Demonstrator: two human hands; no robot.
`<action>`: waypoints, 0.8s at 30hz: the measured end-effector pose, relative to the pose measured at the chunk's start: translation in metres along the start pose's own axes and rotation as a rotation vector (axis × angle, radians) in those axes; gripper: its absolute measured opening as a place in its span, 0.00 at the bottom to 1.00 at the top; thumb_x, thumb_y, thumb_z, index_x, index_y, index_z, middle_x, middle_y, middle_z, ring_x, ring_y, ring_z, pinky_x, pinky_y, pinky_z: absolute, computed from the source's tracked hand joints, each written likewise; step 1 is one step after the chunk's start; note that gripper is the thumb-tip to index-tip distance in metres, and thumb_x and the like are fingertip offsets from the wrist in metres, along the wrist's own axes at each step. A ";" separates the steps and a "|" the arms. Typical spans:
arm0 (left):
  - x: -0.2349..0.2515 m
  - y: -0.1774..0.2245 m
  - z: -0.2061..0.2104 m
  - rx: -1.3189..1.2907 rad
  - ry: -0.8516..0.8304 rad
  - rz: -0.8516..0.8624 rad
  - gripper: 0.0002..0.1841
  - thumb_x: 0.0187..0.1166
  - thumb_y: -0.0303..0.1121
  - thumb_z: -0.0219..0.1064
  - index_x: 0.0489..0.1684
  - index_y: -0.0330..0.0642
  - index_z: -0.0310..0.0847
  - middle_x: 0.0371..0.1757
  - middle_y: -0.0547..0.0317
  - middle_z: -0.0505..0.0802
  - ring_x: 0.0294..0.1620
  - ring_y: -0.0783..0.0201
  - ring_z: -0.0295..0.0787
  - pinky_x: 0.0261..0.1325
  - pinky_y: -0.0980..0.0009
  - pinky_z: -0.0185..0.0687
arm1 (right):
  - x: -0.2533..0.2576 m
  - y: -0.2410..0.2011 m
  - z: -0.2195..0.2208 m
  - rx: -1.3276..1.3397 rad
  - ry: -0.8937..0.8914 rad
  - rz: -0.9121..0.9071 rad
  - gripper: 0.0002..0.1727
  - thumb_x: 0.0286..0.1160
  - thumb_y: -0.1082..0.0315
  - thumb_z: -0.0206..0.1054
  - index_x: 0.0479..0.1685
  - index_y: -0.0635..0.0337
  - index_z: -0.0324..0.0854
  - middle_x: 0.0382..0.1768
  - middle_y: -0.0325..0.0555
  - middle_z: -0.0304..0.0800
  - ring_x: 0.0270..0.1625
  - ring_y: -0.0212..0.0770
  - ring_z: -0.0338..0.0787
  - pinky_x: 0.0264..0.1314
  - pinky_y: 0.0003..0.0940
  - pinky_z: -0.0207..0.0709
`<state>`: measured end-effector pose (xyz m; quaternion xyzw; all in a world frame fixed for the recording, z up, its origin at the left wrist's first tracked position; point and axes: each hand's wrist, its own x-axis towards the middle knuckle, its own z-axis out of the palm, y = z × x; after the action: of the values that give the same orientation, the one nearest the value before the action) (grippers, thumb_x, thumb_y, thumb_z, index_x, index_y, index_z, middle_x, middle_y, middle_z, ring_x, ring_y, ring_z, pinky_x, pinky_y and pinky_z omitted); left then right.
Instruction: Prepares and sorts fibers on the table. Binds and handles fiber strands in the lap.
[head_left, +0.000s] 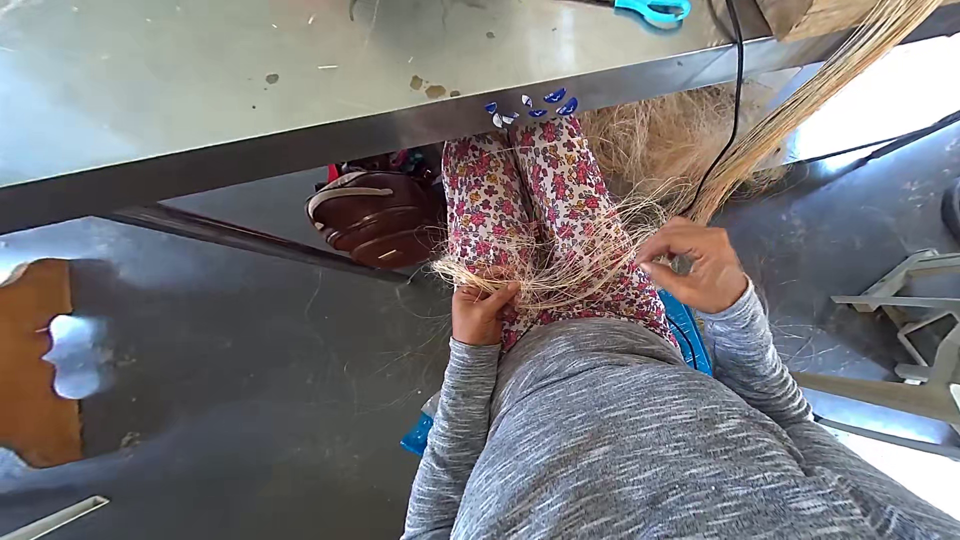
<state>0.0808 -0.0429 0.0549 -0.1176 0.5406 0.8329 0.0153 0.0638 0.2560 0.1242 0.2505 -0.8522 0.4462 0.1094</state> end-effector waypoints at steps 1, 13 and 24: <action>0.000 0.000 0.000 0.000 0.002 0.001 0.15 0.63 0.11 0.66 0.39 0.41 0.88 0.29 0.65 0.96 0.20 0.78 0.86 0.25 0.81 0.83 | -0.002 0.002 0.005 -0.022 -0.025 -0.001 0.07 0.62 0.72 0.68 0.31 0.64 0.92 0.36 0.47 0.96 0.44 0.41 0.92 0.51 0.37 0.84; 0.001 -0.003 -0.002 0.004 0.012 0.012 0.15 0.62 0.11 0.66 0.39 0.40 0.88 0.29 0.64 0.96 0.21 0.77 0.87 0.26 0.81 0.84 | 0.001 0.022 0.034 -0.292 -0.030 0.051 0.07 0.63 0.71 0.78 0.39 0.60 0.96 0.42 0.57 0.91 0.50 0.57 0.90 0.50 0.50 0.84; 0.001 -0.001 -0.001 0.007 0.016 -0.002 0.15 0.63 0.10 0.65 0.37 0.41 0.87 0.27 0.65 0.95 0.19 0.78 0.86 0.25 0.82 0.83 | 0.005 0.027 0.049 -0.298 0.027 -0.034 0.05 0.67 0.70 0.75 0.37 0.60 0.96 0.35 0.56 0.90 0.42 0.54 0.90 0.43 0.45 0.84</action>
<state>0.0799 -0.0432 0.0532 -0.1247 0.5434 0.8301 0.0120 0.0472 0.2274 0.0789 0.2396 -0.9031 0.3162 0.1644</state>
